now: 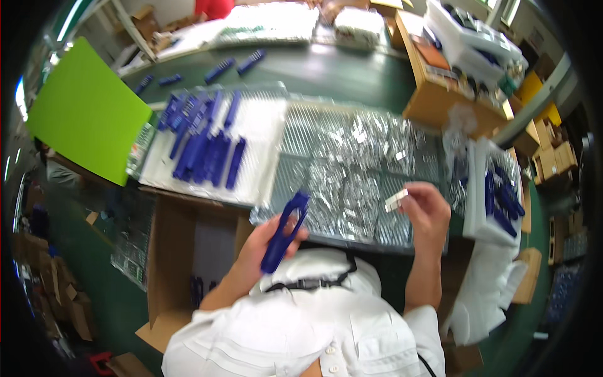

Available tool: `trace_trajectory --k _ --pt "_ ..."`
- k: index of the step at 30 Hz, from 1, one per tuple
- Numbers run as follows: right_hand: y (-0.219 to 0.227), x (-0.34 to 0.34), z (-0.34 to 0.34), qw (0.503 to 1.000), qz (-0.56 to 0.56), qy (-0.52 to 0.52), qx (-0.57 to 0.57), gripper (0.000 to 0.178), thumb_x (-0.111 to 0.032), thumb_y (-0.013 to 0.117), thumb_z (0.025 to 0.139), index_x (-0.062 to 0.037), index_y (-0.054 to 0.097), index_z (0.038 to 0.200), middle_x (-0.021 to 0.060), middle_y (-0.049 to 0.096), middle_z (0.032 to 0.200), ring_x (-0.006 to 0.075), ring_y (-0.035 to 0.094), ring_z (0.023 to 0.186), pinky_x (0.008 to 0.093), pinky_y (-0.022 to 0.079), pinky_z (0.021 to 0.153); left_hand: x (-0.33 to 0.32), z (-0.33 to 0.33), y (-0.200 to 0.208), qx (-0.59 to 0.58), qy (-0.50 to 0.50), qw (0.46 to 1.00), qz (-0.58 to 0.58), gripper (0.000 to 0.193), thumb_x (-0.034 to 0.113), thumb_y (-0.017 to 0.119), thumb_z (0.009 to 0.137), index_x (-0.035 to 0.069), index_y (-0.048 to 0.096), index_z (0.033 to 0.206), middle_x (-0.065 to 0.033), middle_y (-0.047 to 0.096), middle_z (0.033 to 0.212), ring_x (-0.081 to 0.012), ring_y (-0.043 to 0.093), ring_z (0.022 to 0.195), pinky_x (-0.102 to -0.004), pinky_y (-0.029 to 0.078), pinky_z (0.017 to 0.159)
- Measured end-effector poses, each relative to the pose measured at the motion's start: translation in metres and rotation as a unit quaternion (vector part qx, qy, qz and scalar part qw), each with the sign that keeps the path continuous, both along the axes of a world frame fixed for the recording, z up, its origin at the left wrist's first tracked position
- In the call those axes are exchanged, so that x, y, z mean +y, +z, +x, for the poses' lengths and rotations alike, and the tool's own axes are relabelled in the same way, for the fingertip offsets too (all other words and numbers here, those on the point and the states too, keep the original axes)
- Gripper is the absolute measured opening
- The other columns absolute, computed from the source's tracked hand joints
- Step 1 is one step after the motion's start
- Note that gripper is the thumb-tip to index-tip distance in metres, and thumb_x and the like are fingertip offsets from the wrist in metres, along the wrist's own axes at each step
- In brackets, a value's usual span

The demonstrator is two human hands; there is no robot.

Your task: Assembling small electronic components into a blue plastic housing.

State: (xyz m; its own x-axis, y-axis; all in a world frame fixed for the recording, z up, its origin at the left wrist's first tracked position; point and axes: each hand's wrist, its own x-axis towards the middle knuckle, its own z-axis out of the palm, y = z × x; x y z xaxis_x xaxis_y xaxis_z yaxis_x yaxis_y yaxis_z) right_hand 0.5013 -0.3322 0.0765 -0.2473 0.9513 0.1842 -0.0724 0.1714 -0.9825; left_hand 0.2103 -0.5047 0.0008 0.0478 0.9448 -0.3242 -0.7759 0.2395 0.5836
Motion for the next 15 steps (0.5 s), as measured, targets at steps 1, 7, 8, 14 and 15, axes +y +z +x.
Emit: trace_trajectory --k 1,7,8,14,15 --pt "0.003 -0.002 -0.006 1.0 0.011 -0.004 0.009 0.019 0.008 0.072 0.094 0.0055 0.071 0.113 0.0047 0.072 0.093 0.0089 0.067 0.081 0.0214 0.053 0.073 0.024 0.011 0.0 -0.036 -0.039 0.998 -0.02 0.046 0.045 0.047 0.113 0.01 0.055 0.142 -0.0165 0.072 0.116 -0.0158 0.071 0.083 -0.0281 0.058 0.071" --pt "-0.006 0.003 -0.002 0.999 0.042 -0.009 -0.027 0.016 0.012 0.071 0.093 0.0085 0.071 0.109 0.0066 0.069 0.102 0.0088 0.065 0.086 0.0214 0.051 0.076 0.099 0.071 0.001 -0.054 -0.191 0.98 -0.01 0.052 0.045 0.038 0.115 0.009 0.049 0.152 -0.019 0.074 0.113 -0.0197 0.076 0.076 -0.0301 0.06 0.061" --pt "-0.003 0.0 -0.002 0.998 0.009 -0.03 -0.051 0.015 0.011 0.073 0.093 0.0085 0.071 0.108 0.0067 0.069 0.101 0.008 0.065 0.086 0.0211 0.051 0.076 0.101 0.075 -0.002 -0.073 -0.202 0.977 -0.004 0.054 0.046 0.036 0.115 0.009 0.051 0.15 -0.0214 0.073 0.113 -0.0207 0.075 0.075 -0.0306 0.061 0.063" --pt "-0.016 -0.005 0.014 0.991 0.063 0.004 -0.116 0.016 0.006 0.079 0.087 0.0028 0.074 0.102 0.0131 0.07 0.121 0.0157 0.069 0.1 0.0269 0.056 0.083 0.096 0.083 -0.005 -0.008 -0.216 0.975 0.058 0.06 0.026 0.053 0.097 0.001 0.051 0.152 -0.0253 0.07 0.12 -0.0212 0.071 0.08 -0.0304 0.058 0.074" --pt "-0.015 -0.006 0.014 0.991 0.057 0.003 -0.119 0.016 0.006 0.079 0.087 0.0028 0.074 0.102 0.0131 0.07 0.121 0.0157 0.069 0.1 0.0269 0.056 0.083 0.094 0.084 0.0 -0.012 -0.217 0.975 0.053 0.06 0.026 0.053 0.097 0.001 0.051 0.152 -0.0253 0.07 0.12 -0.0212 0.071 0.08 -0.0304 0.058 0.074"
